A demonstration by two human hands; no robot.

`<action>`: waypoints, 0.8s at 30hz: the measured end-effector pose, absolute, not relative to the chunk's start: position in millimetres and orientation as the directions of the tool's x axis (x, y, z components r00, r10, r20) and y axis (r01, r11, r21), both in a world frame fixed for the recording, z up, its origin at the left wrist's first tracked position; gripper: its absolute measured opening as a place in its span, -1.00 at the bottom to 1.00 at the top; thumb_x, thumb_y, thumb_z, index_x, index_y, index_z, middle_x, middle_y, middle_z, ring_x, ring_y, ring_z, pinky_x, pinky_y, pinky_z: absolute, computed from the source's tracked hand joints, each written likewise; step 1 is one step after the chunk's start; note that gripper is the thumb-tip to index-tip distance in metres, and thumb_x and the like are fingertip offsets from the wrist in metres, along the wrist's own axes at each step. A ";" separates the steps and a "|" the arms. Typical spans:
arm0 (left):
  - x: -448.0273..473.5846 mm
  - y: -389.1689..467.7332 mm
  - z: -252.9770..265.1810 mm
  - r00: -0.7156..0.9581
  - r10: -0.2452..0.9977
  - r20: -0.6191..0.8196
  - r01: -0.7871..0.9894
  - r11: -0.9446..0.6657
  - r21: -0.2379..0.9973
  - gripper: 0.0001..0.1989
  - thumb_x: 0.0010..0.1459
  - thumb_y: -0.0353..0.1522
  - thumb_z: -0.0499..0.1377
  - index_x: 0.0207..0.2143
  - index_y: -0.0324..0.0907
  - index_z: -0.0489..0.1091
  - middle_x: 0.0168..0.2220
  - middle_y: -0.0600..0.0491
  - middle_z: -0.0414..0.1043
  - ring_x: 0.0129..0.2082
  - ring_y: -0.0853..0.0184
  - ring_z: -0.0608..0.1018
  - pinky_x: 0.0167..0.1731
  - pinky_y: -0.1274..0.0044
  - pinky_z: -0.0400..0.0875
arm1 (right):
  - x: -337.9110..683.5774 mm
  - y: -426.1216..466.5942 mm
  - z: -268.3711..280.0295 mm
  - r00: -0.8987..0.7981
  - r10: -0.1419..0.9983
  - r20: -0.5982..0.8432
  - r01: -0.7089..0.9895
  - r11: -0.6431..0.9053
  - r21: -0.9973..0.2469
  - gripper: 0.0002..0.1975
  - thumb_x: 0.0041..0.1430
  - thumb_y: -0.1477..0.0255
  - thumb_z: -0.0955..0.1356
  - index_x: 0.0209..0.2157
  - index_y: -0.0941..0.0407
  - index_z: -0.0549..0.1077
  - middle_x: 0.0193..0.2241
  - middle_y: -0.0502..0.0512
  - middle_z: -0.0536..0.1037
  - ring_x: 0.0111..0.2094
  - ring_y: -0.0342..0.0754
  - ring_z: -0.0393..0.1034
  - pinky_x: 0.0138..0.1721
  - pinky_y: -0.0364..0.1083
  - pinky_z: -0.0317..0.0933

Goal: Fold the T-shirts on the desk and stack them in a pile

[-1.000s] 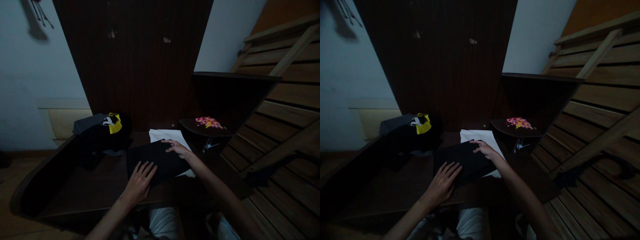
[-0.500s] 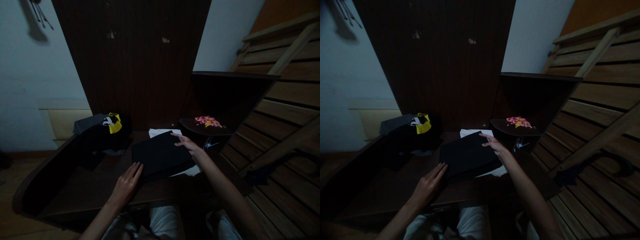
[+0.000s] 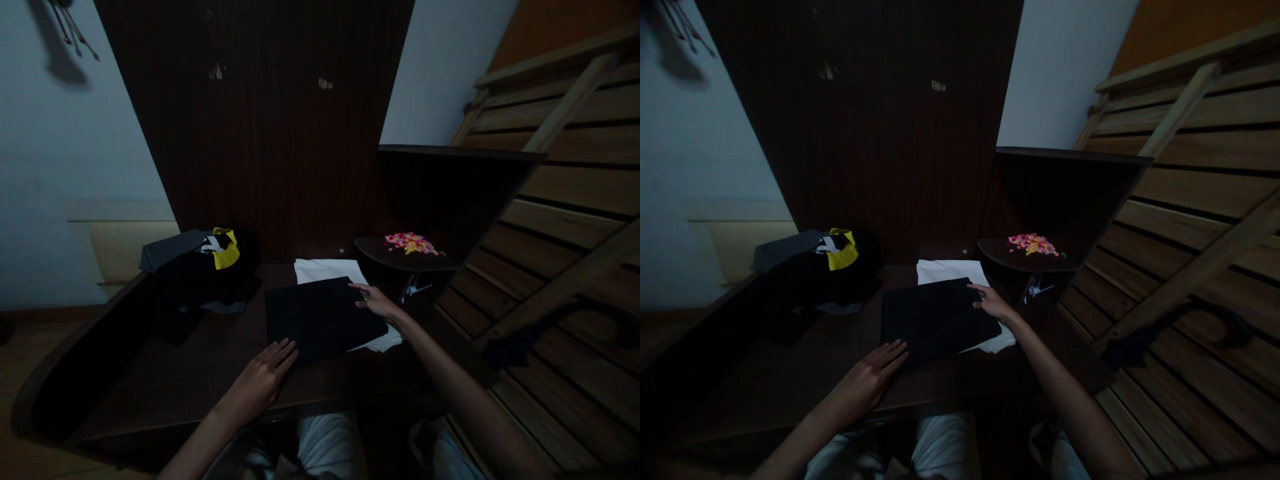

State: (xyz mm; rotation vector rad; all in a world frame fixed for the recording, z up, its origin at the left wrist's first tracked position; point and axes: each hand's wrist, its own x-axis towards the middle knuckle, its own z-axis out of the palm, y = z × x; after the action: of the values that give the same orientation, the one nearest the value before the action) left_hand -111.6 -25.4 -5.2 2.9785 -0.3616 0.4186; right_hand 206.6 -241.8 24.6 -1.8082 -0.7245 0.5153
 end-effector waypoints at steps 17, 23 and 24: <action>-69.9 -22.0 12.3 0.956 0.071 0.284 -0.041 -0.928 0.370 -0.47 0.37 -0.20 -0.14 0.30 -0.21 0.10 0.33 -0.14 0.08 0.36 0.19 0.04 0.27 0.24 0.09 | 158.4 -216.3 20.9 0.495 0.798 0.343 0.857 -0.383 -0.344 -0.49 0.31 0.27 0.20 0.24 0.15 0.27 0.35 0.18 0.06 0.38 0.13 -0.27 0.33 0.24 -0.28; -15.6 -42.4 9.1 0.972 0.043 0.229 -0.038 -0.941 0.336 -0.37 0.35 -0.12 -0.14 0.32 -0.31 0.04 0.35 -0.24 -0.02 0.37 0.03 -0.04 0.26 0.12 0.02 | 129.6 -182.9 13.3 0.371 0.902 0.222 0.872 -0.256 -0.418 -0.43 0.37 0.17 0.10 0.31 0.09 0.13 0.37 0.15 -0.03 0.39 0.10 -0.29 0.32 0.24 -0.30; -13.0 -44.6 7.6 0.978 0.032 0.207 -0.037 -0.946 0.323 -0.36 0.34 -0.09 -0.14 0.32 -0.30 0.03 0.36 -0.23 -0.04 0.37 0.02 -0.05 0.27 0.11 0.00 | 129.9 -182.4 11.4 0.372 0.910 0.185 0.873 -0.275 -0.403 -0.43 0.37 0.15 0.09 0.31 0.08 0.13 0.37 0.13 -0.03 0.39 0.10 -0.30 0.32 0.24 -0.31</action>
State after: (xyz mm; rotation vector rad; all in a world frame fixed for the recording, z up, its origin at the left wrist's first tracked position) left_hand -13.0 -44.6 7.6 2.7945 -0.0035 0.2997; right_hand 129.9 -182.4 11.4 -2.2003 -1.5429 0.1133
